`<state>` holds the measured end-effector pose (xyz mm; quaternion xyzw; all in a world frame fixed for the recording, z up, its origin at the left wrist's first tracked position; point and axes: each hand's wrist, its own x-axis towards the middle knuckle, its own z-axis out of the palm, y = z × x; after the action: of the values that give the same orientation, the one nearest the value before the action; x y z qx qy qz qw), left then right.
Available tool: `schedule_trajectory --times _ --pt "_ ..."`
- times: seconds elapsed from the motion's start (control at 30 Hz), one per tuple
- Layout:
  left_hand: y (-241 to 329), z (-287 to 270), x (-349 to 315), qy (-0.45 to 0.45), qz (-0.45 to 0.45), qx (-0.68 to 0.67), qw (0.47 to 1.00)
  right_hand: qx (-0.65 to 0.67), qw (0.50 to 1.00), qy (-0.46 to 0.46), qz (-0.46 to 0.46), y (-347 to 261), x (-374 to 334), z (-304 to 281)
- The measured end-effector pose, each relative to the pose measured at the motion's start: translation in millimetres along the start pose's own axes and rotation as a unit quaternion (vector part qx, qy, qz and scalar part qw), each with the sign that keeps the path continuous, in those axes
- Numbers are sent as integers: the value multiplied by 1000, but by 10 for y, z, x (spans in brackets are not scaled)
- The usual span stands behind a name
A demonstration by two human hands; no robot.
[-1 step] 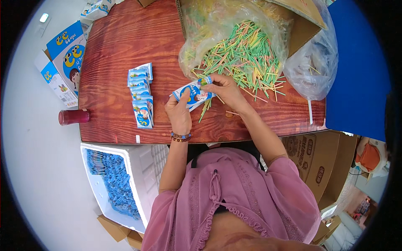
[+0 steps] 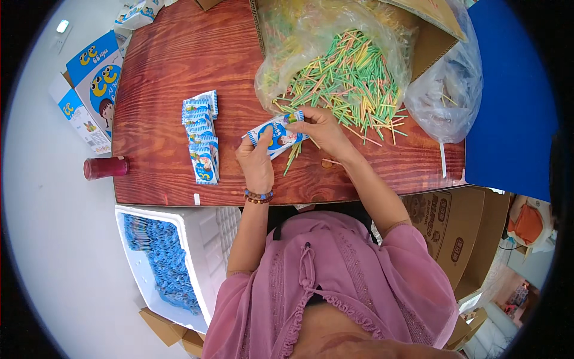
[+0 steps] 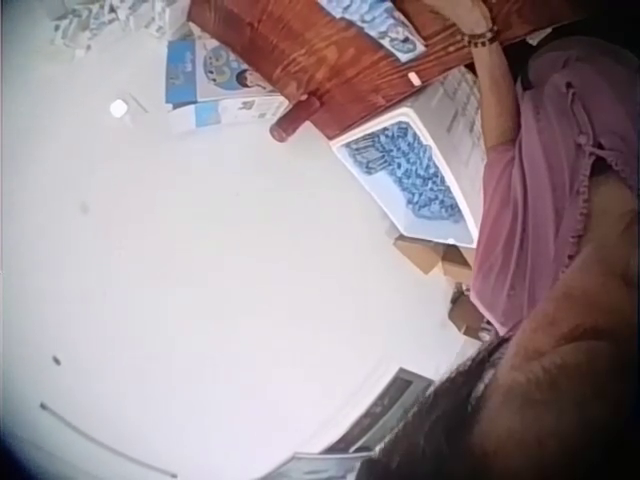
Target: Packaging bundles of small green sticks into blue paper packets.
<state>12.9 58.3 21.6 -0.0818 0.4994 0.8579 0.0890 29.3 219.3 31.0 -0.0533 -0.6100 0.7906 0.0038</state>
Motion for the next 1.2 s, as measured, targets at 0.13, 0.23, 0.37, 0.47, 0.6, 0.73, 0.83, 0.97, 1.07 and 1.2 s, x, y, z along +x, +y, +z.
schedule_trajectory --times 0.13,0.23,0.37,0.47,0.6,0.73,0.83,0.97,1.07,1.2 --pt "-75 -62 11 -7 24 44 999 -6 1000 -17 -1 83 6 -49" --pt "-137 -48 19 13 52 37 998 -43 999 -25 3 69 -39 -95" --pt "-5 39 -7 22 -20 -45 999 -33 998 -26 -40 59 -59 -245" --pt "0 -8 34 12 -66 -89 994 -64 984 -31 -161 -126 -85 -294" --pt "-24 39 26 -36 -94 -110 989 -220 947 -75 -222 -192 -156 -209" --pt "-54 73 37 -51 -121 -96 987 -289 909 -134 -267 -149 -91 -187" --pt "-77 84 21 -66 -126 -94 985 -254 922 -147 -251 -127 -86 -222" --pt "-113 5 23 -40 -131 -101 985 -209 941 -115 -238 -154 -87 -268" --pt "-105 -63 23 -34 -99 -87 991 -159 964 -134 -168 -206 24 -512" --pt "-22 5 -49 -35 -100 -95 990 -408 883 -5 -230 -211 511 -1025"
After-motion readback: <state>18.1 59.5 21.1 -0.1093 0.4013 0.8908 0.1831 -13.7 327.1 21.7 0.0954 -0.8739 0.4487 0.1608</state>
